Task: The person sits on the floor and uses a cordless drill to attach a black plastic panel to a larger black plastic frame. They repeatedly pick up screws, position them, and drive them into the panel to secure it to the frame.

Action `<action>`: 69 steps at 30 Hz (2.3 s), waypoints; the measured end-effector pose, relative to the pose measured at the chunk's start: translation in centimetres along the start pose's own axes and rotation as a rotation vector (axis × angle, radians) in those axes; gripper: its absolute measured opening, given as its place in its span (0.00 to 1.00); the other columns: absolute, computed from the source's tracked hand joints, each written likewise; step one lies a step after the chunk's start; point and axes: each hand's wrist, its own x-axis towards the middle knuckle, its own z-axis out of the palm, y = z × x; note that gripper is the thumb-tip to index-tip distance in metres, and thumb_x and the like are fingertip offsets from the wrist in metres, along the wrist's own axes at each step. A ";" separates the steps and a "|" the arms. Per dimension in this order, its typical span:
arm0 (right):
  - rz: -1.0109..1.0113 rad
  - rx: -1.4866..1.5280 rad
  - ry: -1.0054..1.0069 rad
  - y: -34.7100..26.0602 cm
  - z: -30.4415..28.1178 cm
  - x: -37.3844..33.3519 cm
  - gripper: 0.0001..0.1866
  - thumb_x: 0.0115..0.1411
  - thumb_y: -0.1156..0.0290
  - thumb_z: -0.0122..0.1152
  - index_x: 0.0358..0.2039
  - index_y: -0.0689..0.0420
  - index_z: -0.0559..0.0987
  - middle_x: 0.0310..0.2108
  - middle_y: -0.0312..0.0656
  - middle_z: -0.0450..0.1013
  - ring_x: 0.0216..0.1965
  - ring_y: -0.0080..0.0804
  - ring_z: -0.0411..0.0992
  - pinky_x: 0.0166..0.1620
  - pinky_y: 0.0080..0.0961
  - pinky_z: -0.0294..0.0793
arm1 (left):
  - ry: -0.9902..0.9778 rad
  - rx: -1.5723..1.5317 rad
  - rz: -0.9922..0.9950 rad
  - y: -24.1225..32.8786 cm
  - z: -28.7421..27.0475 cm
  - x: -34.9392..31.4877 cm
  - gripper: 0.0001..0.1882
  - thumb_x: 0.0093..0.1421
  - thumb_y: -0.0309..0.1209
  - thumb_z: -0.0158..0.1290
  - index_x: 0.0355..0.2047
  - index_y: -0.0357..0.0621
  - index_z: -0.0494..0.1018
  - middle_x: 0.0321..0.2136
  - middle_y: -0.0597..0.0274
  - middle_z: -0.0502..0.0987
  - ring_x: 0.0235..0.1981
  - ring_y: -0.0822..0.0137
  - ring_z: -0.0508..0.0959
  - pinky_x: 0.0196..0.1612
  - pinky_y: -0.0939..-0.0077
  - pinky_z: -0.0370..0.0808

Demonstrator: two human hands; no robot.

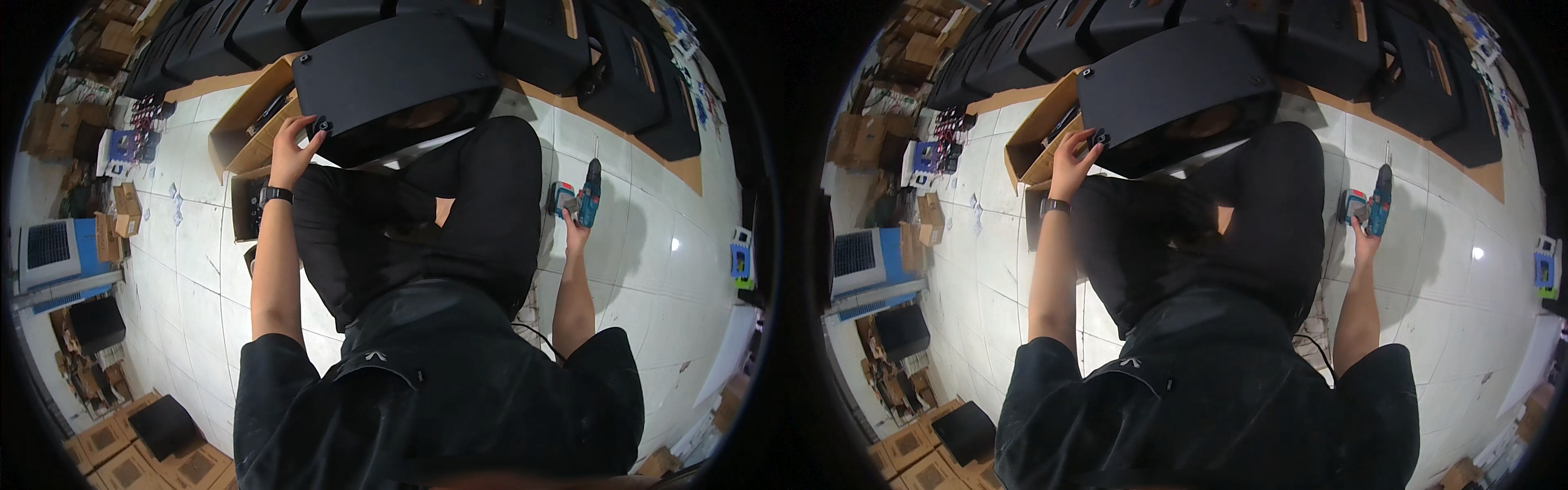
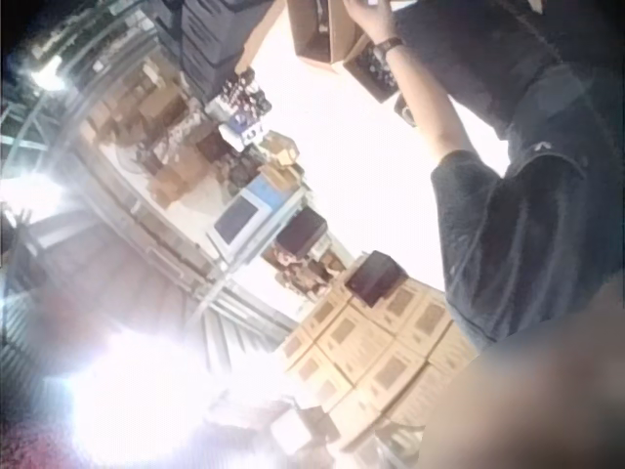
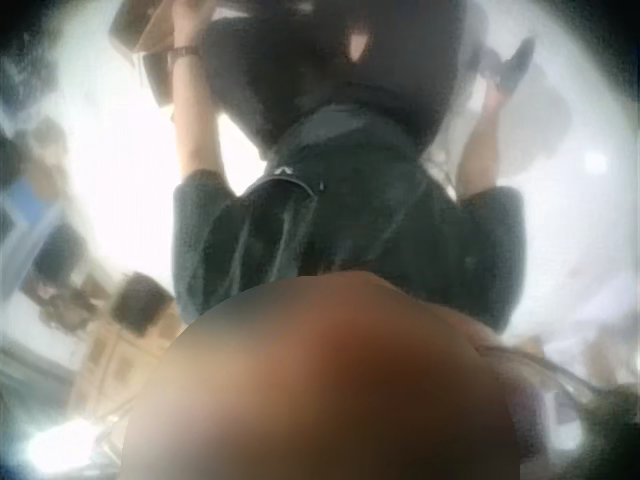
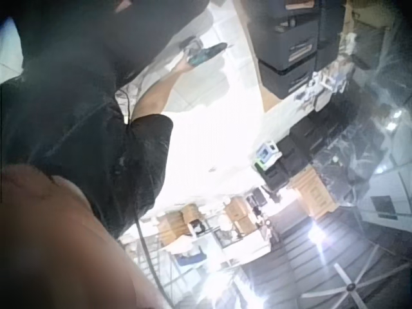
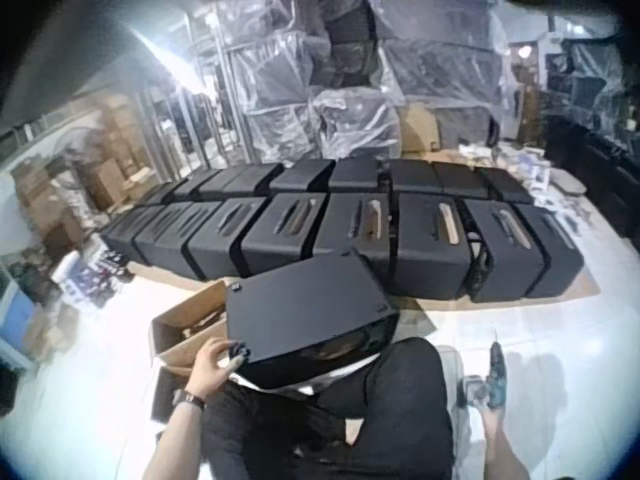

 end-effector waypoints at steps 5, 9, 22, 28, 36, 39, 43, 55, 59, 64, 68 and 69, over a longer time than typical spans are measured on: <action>-0.126 -0.022 0.097 2.1 1.9 2.5 0.32 0.57 0.66 0.81 0.60 0.61 0.78 0.55 0.41 0.79 0.53 0.31 0.76 0.59 0.32 0.74 | -0.025 0.059 0.003 -0.2 0.7 1.3 0.16 0.59 0.36 0.70 0.44 0.40 0.85 0.44 0.55 0.81 0.51 0.54 0.82 0.56 0.65 0.77; 0.183 -0.032 0.155 4.7 3.3 4.2 0.30 0.59 0.64 0.79 0.58 0.63 0.78 0.54 0.42 0.79 0.52 0.34 0.77 0.61 0.35 0.75 | -0.057 0.135 0.022 -0.9 0.1 1.2 0.16 0.58 0.39 0.71 0.42 0.42 0.86 0.44 0.56 0.81 0.51 0.56 0.82 0.56 0.63 0.78; 0.170 0.294 -0.023 -2.2 -0.5 4.6 0.13 0.66 0.68 0.66 0.48 0.61 0.85 0.67 0.50 0.66 0.64 0.41 0.69 0.67 0.44 0.69 | -0.002 0.119 0.058 -1.3 0.1 0.5 0.14 0.58 0.39 0.71 0.44 0.50 0.88 0.45 0.60 0.80 0.49 0.58 0.81 0.55 0.65 0.78; -0.090 0.352 -0.277 -22.1 -3.3 5.8 0.23 0.68 0.72 0.62 0.62 0.64 0.73 0.52 0.46 0.77 0.47 0.35 0.78 0.61 0.44 0.79 | 0.113 0.114 0.008 -1.6 1.0 -1.2 0.17 0.59 0.43 0.69 0.47 0.53 0.87 0.48 0.59 0.80 0.52 0.54 0.80 0.57 0.61 0.77; -0.231 0.164 -0.542 -37.6 5.0 -4.4 0.19 0.64 0.73 0.66 0.54 0.62 0.76 0.54 0.54 0.78 0.39 0.32 0.80 0.49 0.32 0.80 | 0.813 0.053 -0.406 -8.8 -5.1 -16.1 0.15 0.60 0.36 0.64 0.45 0.43 0.82 0.39 0.51 0.84 0.40 0.51 0.85 0.46 0.60 0.81; -0.197 0.119 -0.700 -38.7 7.7 -7.7 0.21 0.64 0.75 0.63 0.58 0.60 0.74 0.53 0.49 0.77 0.42 0.30 0.77 0.47 0.29 0.81 | 1.003 0.241 -1.172 -20.7 -5.5 -30.3 0.13 0.63 0.35 0.57 0.45 0.44 0.82 0.39 0.48 0.86 0.41 0.50 0.86 0.46 0.59 0.81; -0.159 0.099 -0.843 -39.9 11.3 -10.8 0.19 0.62 0.78 0.64 0.54 0.60 0.77 0.48 0.45 0.77 0.40 0.28 0.77 0.45 0.29 0.80 | 0.406 0.293 -1.417 -28.2 -6.1 -39.4 0.10 0.62 0.35 0.59 0.42 0.56 0.87 0.41 0.55 0.87 0.46 0.52 0.86 0.52 0.57 0.82; -0.017 -0.041 -0.953 -41.7 11.5 -13.5 0.14 0.61 0.74 0.74 0.47 0.53 0.82 0.40 0.32 0.79 0.40 0.24 0.77 0.47 0.25 0.77 | 0.178 0.506 -1.432 -27.6 -4.5 -36.2 0.13 0.62 0.41 0.59 0.43 0.55 0.86 0.43 0.51 0.86 0.46 0.48 0.86 0.46 0.52 0.82; -0.107 -0.195 -0.884 -42.7 12.3 -15.4 0.15 0.62 0.75 0.73 0.49 0.55 0.83 0.42 0.35 0.81 0.45 0.28 0.79 0.50 0.29 0.79 | 0.159 0.507 -1.470 -31.0 -4.6 -38.1 0.15 0.59 0.39 0.61 0.42 0.44 0.86 0.42 0.45 0.86 0.46 0.42 0.86 0.50 0.54 0.83; -0.082 -0.171 -0.927 -42.5 11.2 -15.3 0.14 0.60 0.74 0.72 0.47 0.52 0.82 0.41 0.31 0.80 0.42 0.25 0.78 0.48 0.27 0.78 | 0.262 0.447 -1.570 -32.9 -4.2 -37.7 0.12 0.54 0.37 0.64 0.37 0.48 0.88 0.40 0.47 0.87 0.45 0.45 0.86 0.50 0.54 0.83; -0.230 -0.282 -0.899 -38.9 9.8 -14.6 0.18 0.61 0.71 0.75 0.52 0.54 0.83 0.47 0.36 0.82 0.46 0.31 0.80 0.51 0.31 0.79 | 0.311 0.465 -1.564 -34.7 -4.2 -40.0 0.09 0.54 0.36 0.63 0.34 0.52 0.89 0.39 0.50 0.87 0.44 0.47 0.86 0.52 0.54 0.82; -0.183 -0.237 -0.899 -38.7 9.9 -14.7 0.19 0.61 0.71 0.75 0.52 0.54 0.83 0.47 0.36 0.82 0.46 0.31 0.80 0.51 0.31 0.79 | 0.295 0.479 -1.566 -34.7 -4.3 -40.1 0.09 0.54 0.35 0.62 0.34 0.52 0.88 0.40 0.50 0.87 0.45 0.46 0.86 0.53 0.54 0.82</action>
